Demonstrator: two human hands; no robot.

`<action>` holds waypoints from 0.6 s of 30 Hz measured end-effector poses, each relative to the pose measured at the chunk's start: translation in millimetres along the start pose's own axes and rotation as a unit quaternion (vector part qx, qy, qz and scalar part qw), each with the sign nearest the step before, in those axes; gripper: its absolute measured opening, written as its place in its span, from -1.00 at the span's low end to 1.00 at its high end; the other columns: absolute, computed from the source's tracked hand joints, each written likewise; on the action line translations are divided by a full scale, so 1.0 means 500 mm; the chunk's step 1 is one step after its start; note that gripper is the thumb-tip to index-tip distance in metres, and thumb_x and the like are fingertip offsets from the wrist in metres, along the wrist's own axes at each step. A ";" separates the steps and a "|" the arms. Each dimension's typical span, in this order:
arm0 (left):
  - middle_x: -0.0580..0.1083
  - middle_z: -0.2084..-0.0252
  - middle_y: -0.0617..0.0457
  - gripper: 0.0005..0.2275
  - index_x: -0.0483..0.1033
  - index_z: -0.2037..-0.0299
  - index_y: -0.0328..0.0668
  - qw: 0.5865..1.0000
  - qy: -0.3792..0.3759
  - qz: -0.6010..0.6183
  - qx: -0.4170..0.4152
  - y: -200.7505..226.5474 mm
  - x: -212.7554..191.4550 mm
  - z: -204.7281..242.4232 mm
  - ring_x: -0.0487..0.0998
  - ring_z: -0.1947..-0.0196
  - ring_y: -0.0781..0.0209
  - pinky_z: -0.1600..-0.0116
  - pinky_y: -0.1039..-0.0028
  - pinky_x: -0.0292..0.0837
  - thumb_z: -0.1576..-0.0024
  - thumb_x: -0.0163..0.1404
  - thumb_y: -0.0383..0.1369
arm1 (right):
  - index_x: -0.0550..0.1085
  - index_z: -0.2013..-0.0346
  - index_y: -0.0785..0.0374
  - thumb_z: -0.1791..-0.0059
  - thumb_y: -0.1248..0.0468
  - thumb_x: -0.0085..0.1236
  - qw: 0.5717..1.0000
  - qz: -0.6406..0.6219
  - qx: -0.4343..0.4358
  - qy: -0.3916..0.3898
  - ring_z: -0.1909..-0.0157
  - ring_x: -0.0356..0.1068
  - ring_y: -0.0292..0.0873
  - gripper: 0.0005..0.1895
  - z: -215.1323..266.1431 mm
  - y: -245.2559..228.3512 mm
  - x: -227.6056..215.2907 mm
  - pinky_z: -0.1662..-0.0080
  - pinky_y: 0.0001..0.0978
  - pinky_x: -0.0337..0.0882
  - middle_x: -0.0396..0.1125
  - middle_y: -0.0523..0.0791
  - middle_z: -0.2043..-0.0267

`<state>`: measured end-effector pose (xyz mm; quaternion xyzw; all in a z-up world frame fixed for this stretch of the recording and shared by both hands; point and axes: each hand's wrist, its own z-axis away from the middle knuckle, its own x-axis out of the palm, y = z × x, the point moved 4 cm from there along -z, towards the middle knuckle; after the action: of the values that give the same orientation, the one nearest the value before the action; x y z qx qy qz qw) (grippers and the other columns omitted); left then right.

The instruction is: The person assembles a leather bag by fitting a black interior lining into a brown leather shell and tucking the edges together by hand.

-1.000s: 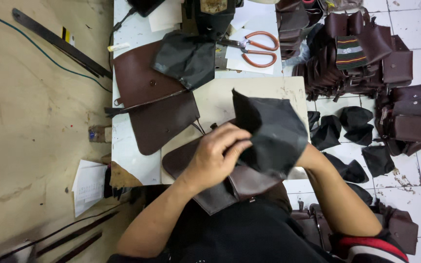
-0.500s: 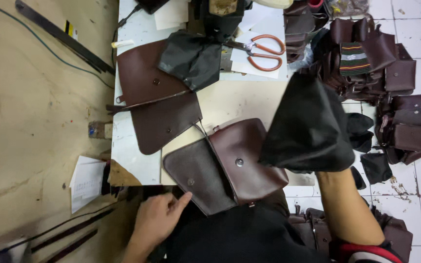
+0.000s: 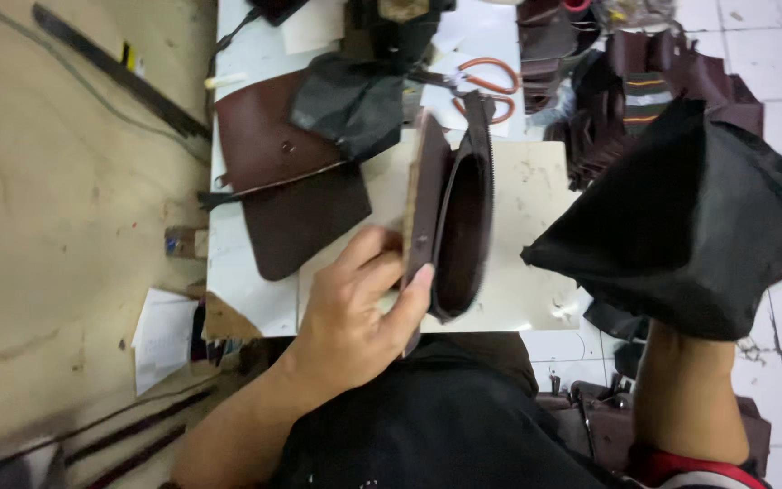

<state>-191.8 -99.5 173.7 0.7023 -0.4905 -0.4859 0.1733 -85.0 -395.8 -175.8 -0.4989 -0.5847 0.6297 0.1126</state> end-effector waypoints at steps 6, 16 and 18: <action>0.38 0.19 -0.12 -0.82 0.37 0.42 -0.40 0.999 -0.030 -0.024 0.029 -0.004 0.084 -0.012 0.46 0.43 0.04 0.38 0.31 0.42 -0.24 -0.03 -0.49 | 0.46 -0.10 0.41 0.23 0.41 0.27 0.998 -0.008 0.037 0.048 -0.25 0.31 0.27 -0.42 0.065 -0.005 0.007 -0.22 0.22 0.30 0.37 0.20 -0.11; 0.40 0.11 -0.34 -0.80 0.45 0.33 -0.58 0.997 0.003 -0.019 0.078 0.020 0.119 0.033 0.53 0.12 -0.09 0.05 0.33 0.56 -0.27 -0.13 -0.51 | 0.47 -0.10 0.40 0.22 0.40 0.25 0.995 -0.029 0.056 0.079 -0.24 0.31 0.27 -0.43 0.091 -0.020 0.030 -0.22 0.21 0.30 0.37 0.20 -0.11; 0.37 0.12 -0.37 -0.78 0.36 0.40 -0.56 0.994 0.004 0.030 0.101 0.025 0.122 0.048 0.52 0.21 -0.07 0.12 0.36 0.59 -0.28 -0.12 -0.51 | 0.47 -0.10 0.40 0.22 0.40 0.25 0.995 -0.032 0.057 0.080 -0.24 0.31 0.27 -0.43 0.093 -0.020 0.031 -0.22 0.21 0.30 0.37 0.20 -0.11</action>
<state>-215.8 -151.8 140.5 0.7034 -0.5571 -0.4253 0.1182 -132.1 -411.1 -183.6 -0.5214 -0.5526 0.6161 0.2079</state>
